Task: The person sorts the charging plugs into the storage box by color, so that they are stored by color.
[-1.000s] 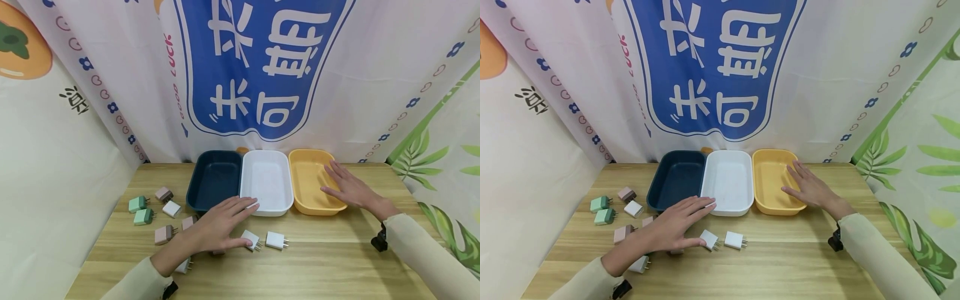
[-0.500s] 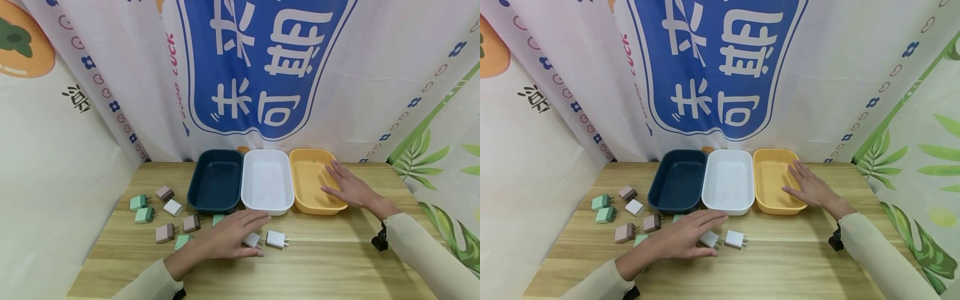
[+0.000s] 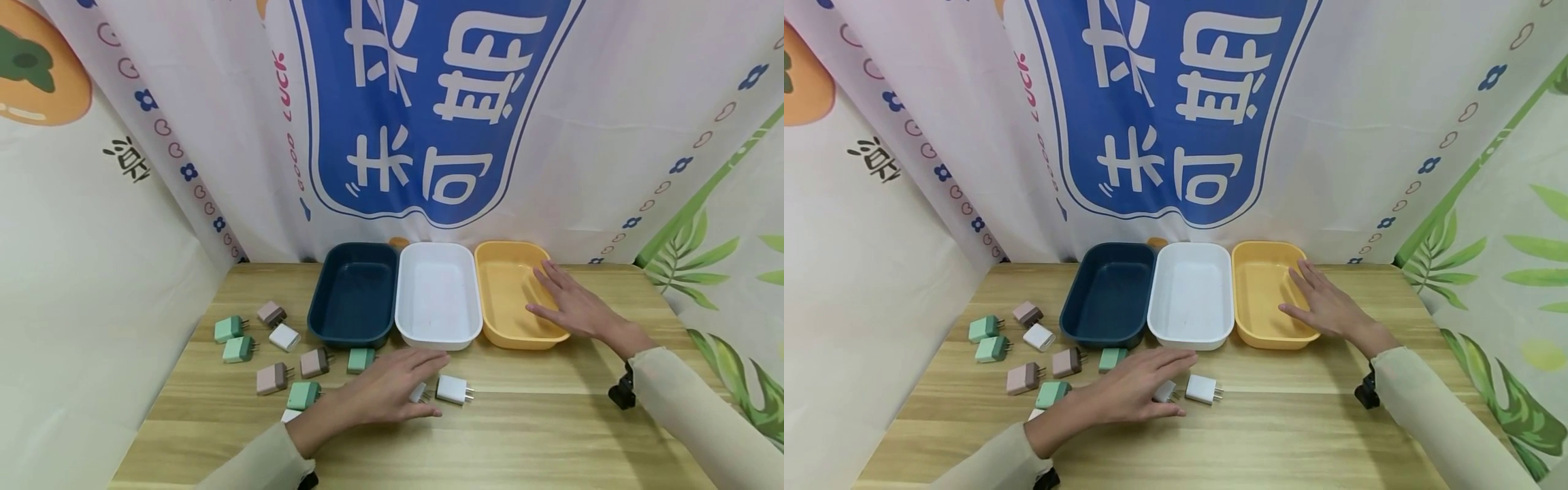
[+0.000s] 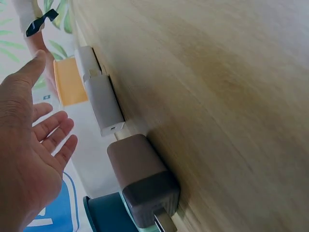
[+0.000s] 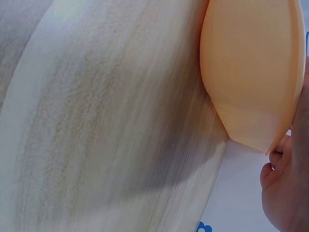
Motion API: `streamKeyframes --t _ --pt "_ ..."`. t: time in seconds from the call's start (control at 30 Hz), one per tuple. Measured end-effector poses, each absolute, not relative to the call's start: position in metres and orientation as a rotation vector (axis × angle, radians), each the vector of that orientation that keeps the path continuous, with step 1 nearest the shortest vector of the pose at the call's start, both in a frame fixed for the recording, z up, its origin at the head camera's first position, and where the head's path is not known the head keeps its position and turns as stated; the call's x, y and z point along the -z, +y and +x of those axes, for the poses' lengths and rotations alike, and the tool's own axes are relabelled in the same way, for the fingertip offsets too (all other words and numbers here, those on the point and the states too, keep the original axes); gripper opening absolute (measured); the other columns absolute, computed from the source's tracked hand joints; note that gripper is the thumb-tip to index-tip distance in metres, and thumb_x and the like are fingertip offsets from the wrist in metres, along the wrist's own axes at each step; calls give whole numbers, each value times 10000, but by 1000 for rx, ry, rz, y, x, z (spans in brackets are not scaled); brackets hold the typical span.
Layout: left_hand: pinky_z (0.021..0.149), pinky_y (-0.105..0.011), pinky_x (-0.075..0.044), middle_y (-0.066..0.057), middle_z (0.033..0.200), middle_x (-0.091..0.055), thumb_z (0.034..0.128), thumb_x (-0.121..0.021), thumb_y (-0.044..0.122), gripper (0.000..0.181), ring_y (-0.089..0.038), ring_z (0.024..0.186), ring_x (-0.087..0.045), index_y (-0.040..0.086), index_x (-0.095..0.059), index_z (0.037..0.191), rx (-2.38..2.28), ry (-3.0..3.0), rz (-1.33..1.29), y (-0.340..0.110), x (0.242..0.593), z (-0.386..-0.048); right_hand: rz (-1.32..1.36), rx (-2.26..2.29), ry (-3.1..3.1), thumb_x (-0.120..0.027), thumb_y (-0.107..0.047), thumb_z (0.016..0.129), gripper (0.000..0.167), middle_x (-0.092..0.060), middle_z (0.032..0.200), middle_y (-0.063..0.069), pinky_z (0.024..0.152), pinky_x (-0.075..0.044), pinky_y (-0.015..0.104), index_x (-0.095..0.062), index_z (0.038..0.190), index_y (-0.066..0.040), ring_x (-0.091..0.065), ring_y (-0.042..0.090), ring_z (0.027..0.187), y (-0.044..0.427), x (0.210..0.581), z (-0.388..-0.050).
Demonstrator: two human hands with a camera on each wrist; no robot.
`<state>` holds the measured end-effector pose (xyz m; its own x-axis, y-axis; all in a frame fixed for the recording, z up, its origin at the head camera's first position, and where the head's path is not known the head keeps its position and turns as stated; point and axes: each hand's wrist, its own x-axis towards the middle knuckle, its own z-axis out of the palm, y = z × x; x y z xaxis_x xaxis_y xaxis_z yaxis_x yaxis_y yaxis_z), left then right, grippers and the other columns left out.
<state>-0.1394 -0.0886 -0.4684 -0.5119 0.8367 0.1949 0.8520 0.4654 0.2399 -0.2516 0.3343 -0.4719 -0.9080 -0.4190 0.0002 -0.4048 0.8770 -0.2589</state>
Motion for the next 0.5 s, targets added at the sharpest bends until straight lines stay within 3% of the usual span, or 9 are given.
streamKeyframes --t 0.17,0.5 --pt "1136 -357 -492 -86 1538 -570 963 -742 549 775 -204 1408 -551 68 -538 1536 461 -2671 -1493 -83 471 -141 -659 394 2988 -568 -550 1054 923 -62 1729 310 1242 -200 679 -222 1645 68 -83 490 1598 333 471 -253" --pt "1072 -304 -528 -33 1430 -657 933 -801 500 653 -162 1323 -615 114 -654 1438 458 -2741 -1408 -70 475 -145 -666 439 3000 -584 -536 1050 925 -73 1729 308 1240 -190 688 -218 1644 71 -97 499 1593 334 473 -252"
